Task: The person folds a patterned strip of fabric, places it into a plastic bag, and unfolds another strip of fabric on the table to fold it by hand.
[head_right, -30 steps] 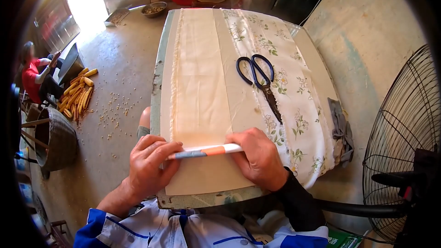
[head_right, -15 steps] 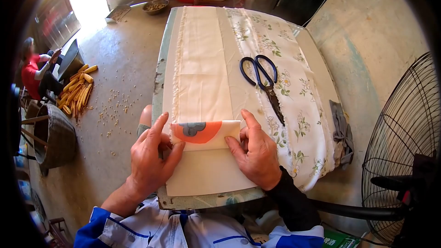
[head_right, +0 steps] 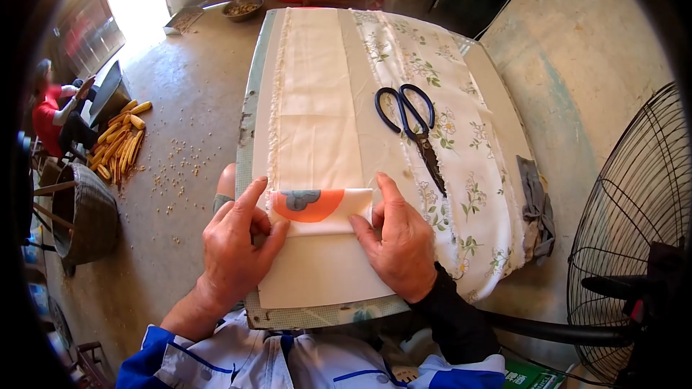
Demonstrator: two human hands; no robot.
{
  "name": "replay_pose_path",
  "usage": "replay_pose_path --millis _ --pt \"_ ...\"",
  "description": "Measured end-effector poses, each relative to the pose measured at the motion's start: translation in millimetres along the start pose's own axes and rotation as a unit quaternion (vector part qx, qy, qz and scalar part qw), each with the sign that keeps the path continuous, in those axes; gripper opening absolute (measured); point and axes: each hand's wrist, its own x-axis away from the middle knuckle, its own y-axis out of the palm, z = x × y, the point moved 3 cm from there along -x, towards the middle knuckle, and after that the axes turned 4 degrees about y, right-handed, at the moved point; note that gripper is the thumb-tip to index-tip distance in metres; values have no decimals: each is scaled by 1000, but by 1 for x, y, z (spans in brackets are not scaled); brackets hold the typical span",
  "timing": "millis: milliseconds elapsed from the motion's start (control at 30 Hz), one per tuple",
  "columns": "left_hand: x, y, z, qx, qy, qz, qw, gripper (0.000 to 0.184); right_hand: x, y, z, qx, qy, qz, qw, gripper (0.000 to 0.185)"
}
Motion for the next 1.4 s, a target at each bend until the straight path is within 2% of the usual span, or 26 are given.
replay_pose_path --millis 233,533,633,733,900,1000,1100,1200,1300,1400 --pt "-1 1 2 8 -12 19 1000 43 1 0 -3 20 2 4 1000 71" --pt "1 1 1 6 -23 11 1000 40 1 0 -1 23 -12 -1 1000 67" --pt "-3 -1 5 8 -13 13 1000 35 1 0 0 17 -16 3 1000 66" --pt "-3 0 5 -10 36 23 999 26 2 0 -1 14 -8 2 1000 65" --pt "-2 3 4 -7 41 25 999 16 -3 -7 -7 54 5 -1 999 61" --pt "-2 3 3 -10 44 25 999 16 -3 -17 -12 85 -65 25 994 59" --pt "-2 4 3 -9 46 26 999 16 3 -19 -39 60 -191 -60 978 71" --pt "-1 5 2 -1 43 20 999 17 10 0 -66 80 -201 -161 963 90" --pt "-1 5 1 1 46 13 999 17 8 20 -61 77 -182 -214 957 105" --pt "-2 4 2 -3 48 6 999 17 6 23 -49 74 -154 -246 954 113"
